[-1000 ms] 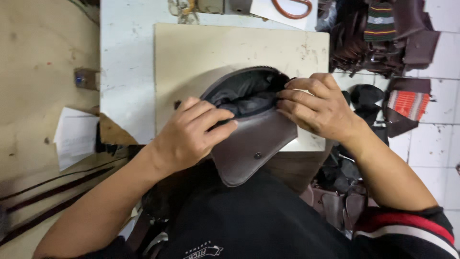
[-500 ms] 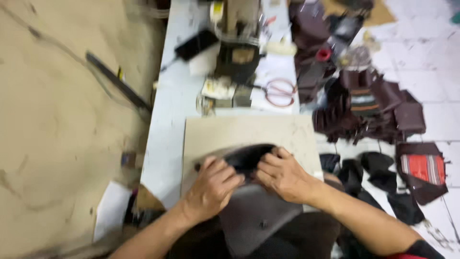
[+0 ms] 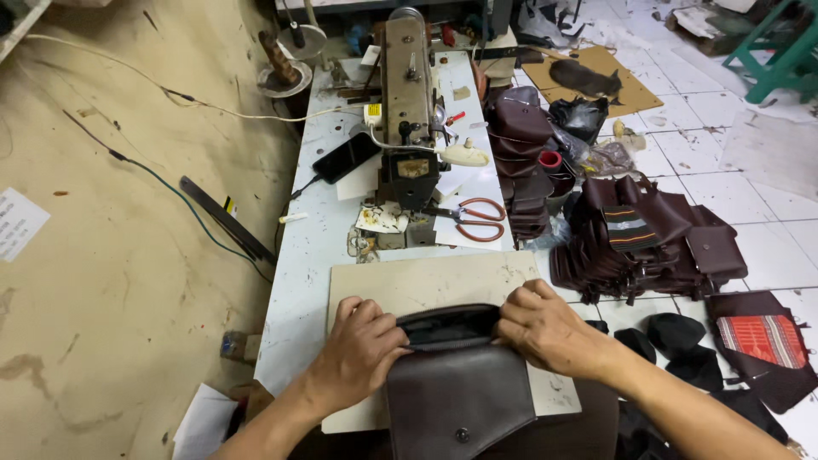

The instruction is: The person aligns and presses the zipper tape into the edge of a brown leather bag, working along the opening to secure the lining. They repeatedly open and close the zipper to check alignment and smooth the interior lining, then rotate the bag to continue pressing the seam along different sides.

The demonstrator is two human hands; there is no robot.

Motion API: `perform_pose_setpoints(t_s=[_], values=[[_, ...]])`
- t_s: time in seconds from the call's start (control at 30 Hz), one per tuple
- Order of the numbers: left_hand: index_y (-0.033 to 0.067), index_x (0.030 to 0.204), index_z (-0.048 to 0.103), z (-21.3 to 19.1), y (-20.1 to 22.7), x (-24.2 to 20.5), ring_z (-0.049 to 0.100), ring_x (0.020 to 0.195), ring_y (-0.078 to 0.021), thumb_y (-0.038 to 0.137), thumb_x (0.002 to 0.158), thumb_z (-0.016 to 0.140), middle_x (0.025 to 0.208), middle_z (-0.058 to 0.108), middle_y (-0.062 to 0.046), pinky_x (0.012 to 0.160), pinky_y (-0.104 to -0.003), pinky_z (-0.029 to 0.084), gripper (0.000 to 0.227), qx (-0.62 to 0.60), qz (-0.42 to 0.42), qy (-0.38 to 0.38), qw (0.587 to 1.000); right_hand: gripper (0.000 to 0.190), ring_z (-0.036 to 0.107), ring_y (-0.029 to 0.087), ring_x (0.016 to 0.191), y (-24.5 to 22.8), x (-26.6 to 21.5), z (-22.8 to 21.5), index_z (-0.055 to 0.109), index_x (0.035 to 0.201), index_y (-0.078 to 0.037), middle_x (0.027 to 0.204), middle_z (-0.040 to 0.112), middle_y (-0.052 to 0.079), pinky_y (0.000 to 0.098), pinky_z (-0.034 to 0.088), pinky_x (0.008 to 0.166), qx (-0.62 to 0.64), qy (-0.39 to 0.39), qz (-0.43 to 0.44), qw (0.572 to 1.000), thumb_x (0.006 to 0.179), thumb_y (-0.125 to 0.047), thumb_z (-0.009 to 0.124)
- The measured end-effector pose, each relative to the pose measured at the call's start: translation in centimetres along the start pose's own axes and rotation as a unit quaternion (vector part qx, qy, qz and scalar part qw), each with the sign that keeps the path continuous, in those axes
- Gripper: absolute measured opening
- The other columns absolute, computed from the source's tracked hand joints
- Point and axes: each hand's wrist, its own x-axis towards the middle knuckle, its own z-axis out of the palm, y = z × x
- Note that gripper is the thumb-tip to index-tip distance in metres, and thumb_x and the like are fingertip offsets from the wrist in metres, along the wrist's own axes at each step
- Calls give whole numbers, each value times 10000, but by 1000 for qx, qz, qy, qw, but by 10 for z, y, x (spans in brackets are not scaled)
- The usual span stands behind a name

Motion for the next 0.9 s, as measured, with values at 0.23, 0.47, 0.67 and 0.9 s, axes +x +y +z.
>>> perform_pose_setpoints(t_s=[0.23, 0.47, 0.67, 0.9], values=[[186, 995, 756, 4, -7, 0, 535, 924, -258, 202, 895, 785, 928, 711, 56, 881, -451, 371, 105, 27, 7, 0, 1000, 196, 492, 227, 774, 8, -20, 12, 637, 901, -144, 790, 605, -2, 390, 341, 702, -12, -2, 23, 1000, 1032, -270, 563], [169, 1074, 746, 16, 20, 7, 556, 1079, -318, 107, 865, 756, 1019, 732, 28, 916, -478, 394, 218, 20, 31, -16, 999, 124, 555, 274, 1005, -23, 8, 21, 659, 1000, -156, 994, 653, -12, 440, 371, 768, -41, 9, -7, 999, 996, -256, 586], [103, 969, 684, 13, 29, 7, 553, 1050, -323, 102, 932, 648, 964, 663, -41, 856, -454, 374, 52, 24, 43, 32, 998, 251, 492, 274, 795, -58, 46, 30, 596, 878, -57, 827, 570, 60, 409, 372, 703, 7, 86, -5, 996, 1069, -124, 448], [180, 960, 749, 14, 11, -21, 500, 878, -258, 233, 915, 774, 876, 677, 72, 819, -423, 312, 74, -3, -1, 53, 999, 133, 470, 233, 815, -16, -6, 36, 589, 864, -163, 771, 526, -17, 443, 355, 791, -16, -30, -3, 999, 942, -100, 502]])
